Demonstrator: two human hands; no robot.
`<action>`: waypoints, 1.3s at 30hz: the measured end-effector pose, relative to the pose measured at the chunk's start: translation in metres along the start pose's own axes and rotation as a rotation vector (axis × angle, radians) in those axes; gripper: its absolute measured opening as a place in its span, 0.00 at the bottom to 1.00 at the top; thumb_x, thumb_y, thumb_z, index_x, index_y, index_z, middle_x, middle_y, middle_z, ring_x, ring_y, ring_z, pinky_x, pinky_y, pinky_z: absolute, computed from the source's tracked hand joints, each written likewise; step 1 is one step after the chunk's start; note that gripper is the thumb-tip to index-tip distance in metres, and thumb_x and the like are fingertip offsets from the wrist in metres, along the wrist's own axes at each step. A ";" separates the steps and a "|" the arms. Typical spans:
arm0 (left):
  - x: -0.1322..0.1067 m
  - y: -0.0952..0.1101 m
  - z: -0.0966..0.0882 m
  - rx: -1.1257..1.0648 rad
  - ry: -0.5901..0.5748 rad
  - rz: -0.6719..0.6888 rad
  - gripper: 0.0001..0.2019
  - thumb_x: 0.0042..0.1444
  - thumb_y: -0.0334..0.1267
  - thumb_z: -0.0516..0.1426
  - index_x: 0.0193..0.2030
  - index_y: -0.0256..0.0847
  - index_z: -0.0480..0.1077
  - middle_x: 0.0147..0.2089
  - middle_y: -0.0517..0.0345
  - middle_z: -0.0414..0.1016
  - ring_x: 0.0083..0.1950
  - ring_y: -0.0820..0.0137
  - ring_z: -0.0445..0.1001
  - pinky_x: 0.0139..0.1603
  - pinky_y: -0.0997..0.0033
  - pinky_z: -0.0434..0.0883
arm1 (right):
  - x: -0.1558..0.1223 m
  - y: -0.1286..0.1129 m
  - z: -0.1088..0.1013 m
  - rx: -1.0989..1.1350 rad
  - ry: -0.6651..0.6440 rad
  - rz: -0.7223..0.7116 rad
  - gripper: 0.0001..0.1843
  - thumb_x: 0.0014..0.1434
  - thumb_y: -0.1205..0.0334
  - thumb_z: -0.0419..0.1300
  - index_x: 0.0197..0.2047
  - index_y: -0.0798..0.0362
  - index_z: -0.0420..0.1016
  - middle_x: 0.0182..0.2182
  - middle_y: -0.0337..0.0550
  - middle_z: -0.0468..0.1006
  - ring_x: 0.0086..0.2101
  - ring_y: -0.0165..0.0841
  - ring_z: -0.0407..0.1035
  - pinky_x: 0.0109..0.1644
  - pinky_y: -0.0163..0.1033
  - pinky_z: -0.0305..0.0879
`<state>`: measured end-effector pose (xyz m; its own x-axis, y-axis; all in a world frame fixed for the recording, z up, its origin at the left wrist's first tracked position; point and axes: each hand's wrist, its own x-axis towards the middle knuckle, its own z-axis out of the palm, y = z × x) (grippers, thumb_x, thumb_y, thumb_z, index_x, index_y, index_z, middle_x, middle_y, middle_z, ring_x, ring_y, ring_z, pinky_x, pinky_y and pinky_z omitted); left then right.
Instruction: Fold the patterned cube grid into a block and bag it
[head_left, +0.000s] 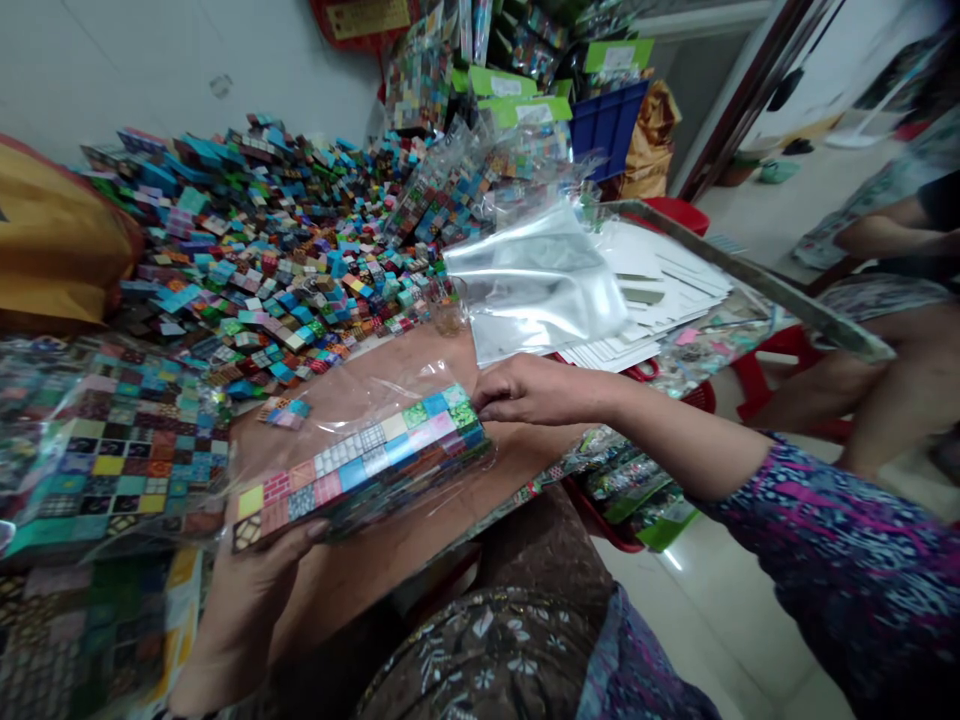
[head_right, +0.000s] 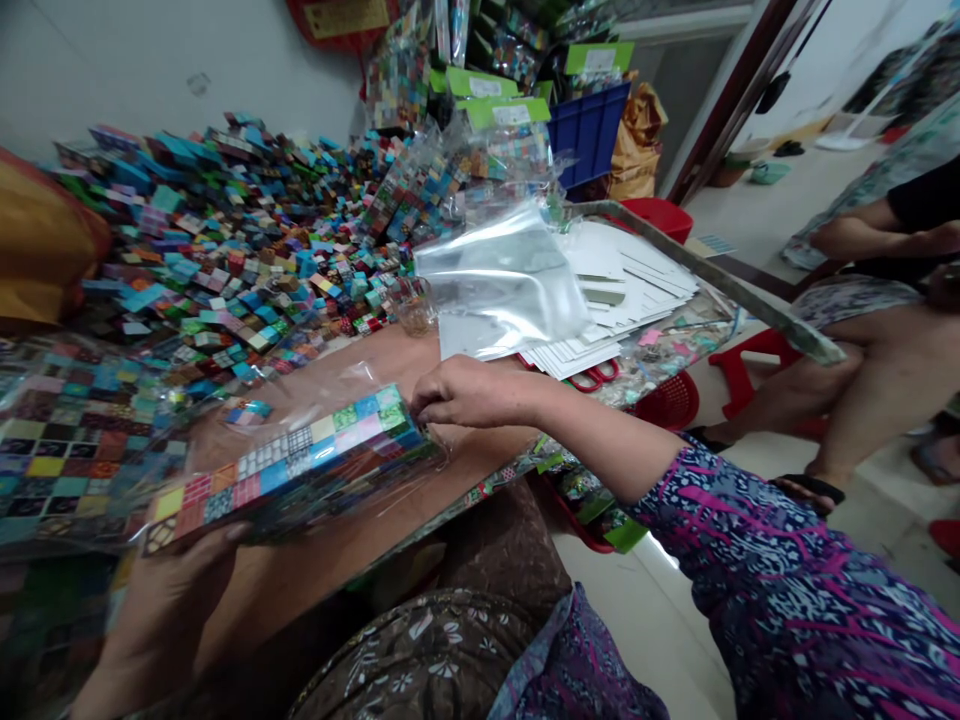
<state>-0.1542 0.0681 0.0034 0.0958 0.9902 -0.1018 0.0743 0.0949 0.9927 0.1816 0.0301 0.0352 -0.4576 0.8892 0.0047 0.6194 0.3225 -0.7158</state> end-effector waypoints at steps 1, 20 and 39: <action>0.000 0.000 0.000 -0.018 -0.008 0.001 0.28 0.33 0.34 0.74 0.44 0.50 0.73 0.46 0.66 0.80 0.55 0.56 0.75 0.62 0.56 0.72 | 0.000 0.000 0.000 0.000 0.002 -0.003 0.09 0.64 0.71 0.57 0.42 0.55 0.78 0.40 0.44 0.81 0.40 0.31 0.73 0.47 0.37 0.65; 0.007 -0.008 -0.003 -0.082 0.006 0.032 0.31 0.29 0.28 0.72 0.45 0.46 0.74 0.47 0.61 0.80 0.52 0.59 0.77 0.55 0.64 0.76 | -0.008 -0.016 0.019 -0.416 0.220 0.100 0.07 0.63 0.64 0.52 0.32 0.52 0.64 0.25 0.37 0.68 0.25 0.27 0.55 0.30 0.39 0.43; 0.002 0.010 -0.002 -0.049 0.010 0.171 0.35 0.31 0.43 0.74 0.50 0.50 0.69 0.48 0.62 0.77 0.54 0.61 0.74 0.56 0.68 0.72 | -0.009 -0.021 0.024 -0.419 0.202 0.035 0.12 0.62 0.71 0.55 0.27 0.51 0.63 0.30 0.42 0.73 0.31 0.31 0.62 0.36 0.39 0.55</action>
<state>-0.1554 0.0709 0.0134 0.0926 0.9933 0.0694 0.0093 -0.0705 0.9975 0.1570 0.0070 0.0334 -0.3238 0.9340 0.1510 0.8556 0.3572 -0.3747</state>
